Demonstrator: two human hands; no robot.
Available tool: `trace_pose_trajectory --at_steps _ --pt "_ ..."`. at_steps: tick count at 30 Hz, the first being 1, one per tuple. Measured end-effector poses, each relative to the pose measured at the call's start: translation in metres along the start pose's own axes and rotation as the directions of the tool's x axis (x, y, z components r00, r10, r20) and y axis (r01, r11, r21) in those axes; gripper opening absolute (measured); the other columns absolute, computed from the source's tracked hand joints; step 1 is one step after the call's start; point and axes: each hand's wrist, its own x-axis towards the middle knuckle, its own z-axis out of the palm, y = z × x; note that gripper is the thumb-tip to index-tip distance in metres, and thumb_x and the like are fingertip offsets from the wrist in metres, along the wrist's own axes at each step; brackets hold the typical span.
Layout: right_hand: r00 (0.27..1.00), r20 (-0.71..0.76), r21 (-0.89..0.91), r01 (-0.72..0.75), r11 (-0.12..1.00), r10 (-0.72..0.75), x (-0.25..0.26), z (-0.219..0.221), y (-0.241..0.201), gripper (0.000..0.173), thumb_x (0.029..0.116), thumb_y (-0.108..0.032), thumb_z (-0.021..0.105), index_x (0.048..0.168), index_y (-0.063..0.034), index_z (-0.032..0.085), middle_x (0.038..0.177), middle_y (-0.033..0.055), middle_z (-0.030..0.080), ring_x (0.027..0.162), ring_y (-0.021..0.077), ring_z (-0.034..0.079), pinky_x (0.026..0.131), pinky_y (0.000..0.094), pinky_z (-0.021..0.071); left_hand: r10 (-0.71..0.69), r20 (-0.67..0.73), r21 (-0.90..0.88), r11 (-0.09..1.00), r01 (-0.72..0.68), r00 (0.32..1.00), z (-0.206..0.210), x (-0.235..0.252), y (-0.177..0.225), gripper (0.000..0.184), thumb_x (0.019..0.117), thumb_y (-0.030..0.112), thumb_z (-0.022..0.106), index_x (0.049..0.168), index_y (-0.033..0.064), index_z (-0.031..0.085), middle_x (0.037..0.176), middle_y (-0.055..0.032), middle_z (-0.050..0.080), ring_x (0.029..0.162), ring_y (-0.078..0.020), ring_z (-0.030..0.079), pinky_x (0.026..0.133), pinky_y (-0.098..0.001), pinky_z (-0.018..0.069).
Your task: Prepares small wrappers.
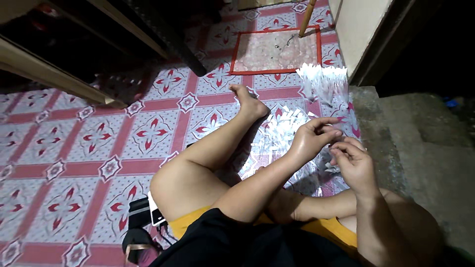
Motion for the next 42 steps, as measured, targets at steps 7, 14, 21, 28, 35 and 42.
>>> trace_pose_trajectory --at_steps 7,14,21,28,35,42 --pt "0.997 -0.071 0.008 0.029 1.0 -0.028 -0.002 0.003 0.004 0.015 0.0975 -0.018 0.068 0.111 -0.0156 0.074 0.122 0.003 0.062 0.089 0.0122 0.067 0.07 0.0274 0.0621 0.091 -0.029 0.063 0.994 -0.089 0.995 0.0 -0.003 0.005 0.053 0.0921 0.0 0.072 0.14 -0.003 0.051 0.096 -0.008 0.077 0.082 -0.0106 0.073 0.079 -0.0291 0.0606" --pt "0.996 -0.083 -0.013 0.037 0.999 -0.038 -0.002 0.001 0.008 0.013 0.0964 -0.02 0.07 0.108 -0.0183 0.074 0.121 0.001 0.062 0.095 0.0119 0.065 0.071 0.0269 0.0611 0.155 -0.03 0.104 0.983 -0.151 0.987 0.004 -0.005 0.005 0.053 0.0925 -0.002 0.071 0.141 -0.0036 0.05 0.098 -0.0093 0.077 0.082 -0.0121 0.074 0.079 -0.0295 0.062" --pt "0.984 -0.105 0.262 0.169 0.95 -0.146 0.002 -0.017 0.018 0.022 0.0923 -0.015 0.075 0.114 -0.0099 0.074 0.136 0.0075 0.059 0.12 0.0226 0.06 0.096 0.035 0.0582 0.325 0.036 0.19 0.926 -0.326 0.945 0.006 -0.006 -0.01 0.053 0.0909 -0.003 0.072 0.14 -0.0063 0.051 0.098 -0.0085 0.077 0.085 -0.0148 0.075 0.081 -0.0332 0.0636" --pt "0.983 -0.121 0.207 0.158 0.965 -0.136 0.002 -0.011 0.013 0.021 0.0916 -0.014 0.076 0.112 -0.0115 0.075 0.131 0.0066 0.061 0.118 0.0216 0.061 0.095 0.0351 0.0585 0.409 -0.002 0.165 0.9 -0.403 0.913 0.008 -0.005 -0.011 0.051 0.0903 -0.004 0.072 0.137 -0.0077 0.053 0.098 -0.0092 0.077 0.084 -0.015 0.075 0.08 -0.0334 0.0635" --pt "0.982 -0.129 0.18 0.162 0.97 -0.14 0.002 -0.014 0.021 0.019 0.0915 -0.014 0.076 0.11 -0.0124 0.075 0.126 0.0056 0.062 0.115 0.0202 0.061 0.094 0.0332 0.058 0.385 -0.004 0.121 0.916 -0.382 0.923 0.009 -0.005 -0.009 0.052 0.0905 -0.005 0.072 0.139 -0.0081 0.051 0.099 -0.0102 0.077 0.085 -0.0163 0.075 0.079 -0.0339 0.064" --pt "0.965 -0.154 0.398 0.258 0.881 -0.213 0.0 -0.018 0.034 0.022 0.0945 -0.006 0.07 0.116 -0.0028 0.072 0.133 0.0137 0.062 0.121 0.0284 0.061 0.098 0.0396 0.0575 0.426 0.037 0.187 0.886 -0.425 0.904 0.017 -0.002 -0.056 0.053 0.091 0.004 0.076 0.14 0.0014 0.056 0.103 -0.0041 0.077 0.089 -0.0149 0.075 0.085 -0.0353 0.0645"
